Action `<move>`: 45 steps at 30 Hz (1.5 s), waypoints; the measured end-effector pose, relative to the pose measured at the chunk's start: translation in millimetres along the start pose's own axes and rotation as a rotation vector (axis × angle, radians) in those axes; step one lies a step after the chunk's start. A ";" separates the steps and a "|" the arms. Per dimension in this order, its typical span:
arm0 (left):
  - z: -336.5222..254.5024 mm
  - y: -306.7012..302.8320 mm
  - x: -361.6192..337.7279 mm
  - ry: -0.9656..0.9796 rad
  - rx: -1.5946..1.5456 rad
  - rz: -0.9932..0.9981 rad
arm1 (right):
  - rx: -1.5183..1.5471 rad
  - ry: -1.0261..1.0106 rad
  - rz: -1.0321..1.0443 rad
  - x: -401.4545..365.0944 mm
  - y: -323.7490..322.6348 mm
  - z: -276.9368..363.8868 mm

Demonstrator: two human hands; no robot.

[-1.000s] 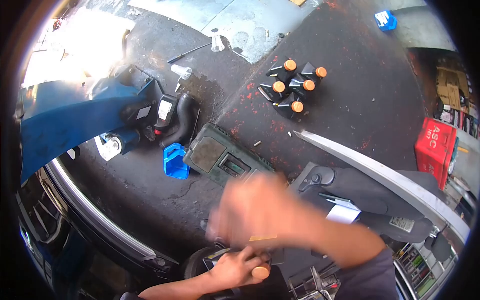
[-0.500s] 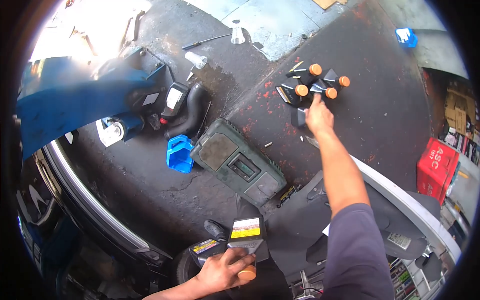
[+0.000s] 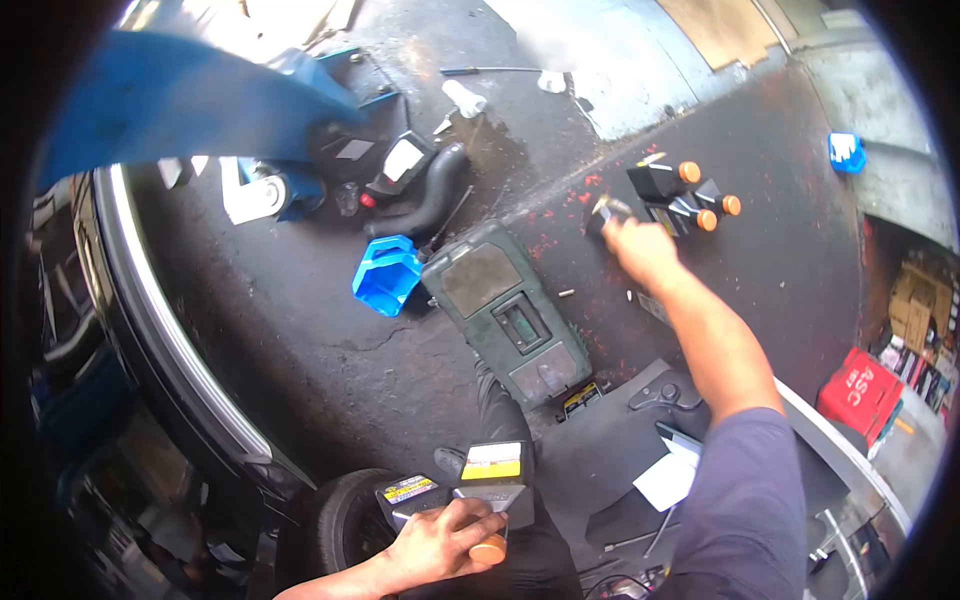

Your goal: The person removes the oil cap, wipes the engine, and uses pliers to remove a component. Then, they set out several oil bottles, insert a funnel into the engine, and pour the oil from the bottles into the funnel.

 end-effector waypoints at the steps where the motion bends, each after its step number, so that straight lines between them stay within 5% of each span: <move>1: -0.6 -0.7 -7.1 -0.007 0.007 -0.023 | -0.061 -0.170 0.076 -13.8 -3.7 34.1; 5: -9.8 -0.6 -42.2 -0.026 -0.011 -0.103 | 0.038 -0.308 0.230 -42.7 -43.6 110.0; 12: -10.2 -1.4 -114.9 -0.076 -0.101 -0.298 | 0.118 0.038 0.063 -69.1 -64.5 105.8; 19: 1.1 7.8 -145.5 -0.160 -0.078 -0.310 | -0.176 -0.122 0.263 -42.7 -63.4 153.1; 29: 32.2 16.5 -134.7 -0.233 -0.169 -0.365 | -0.645 -0.417 0.437 31.0 49.0 187.4; 34: 31.2 8.4 -131.7 -0.247 -0.178 -0.414 | -0.679 -0.653 0.454 -1.9 -29.5 198.4; 45: 14.5 -4.4 -145.2 -0.250 -0.218 -0.502 | -0.428 -0.776 0.291 -113.0 -174.5 256.7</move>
Point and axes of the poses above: each hand's wrist, its own x-axis towards the middle knuckle, its own y-axis out of the palm, z = x × y, the point moved 7 cm from there along x, towards the middle knuckle, and after that the axes turned 2 degrees about x, right-handed, at the moved point
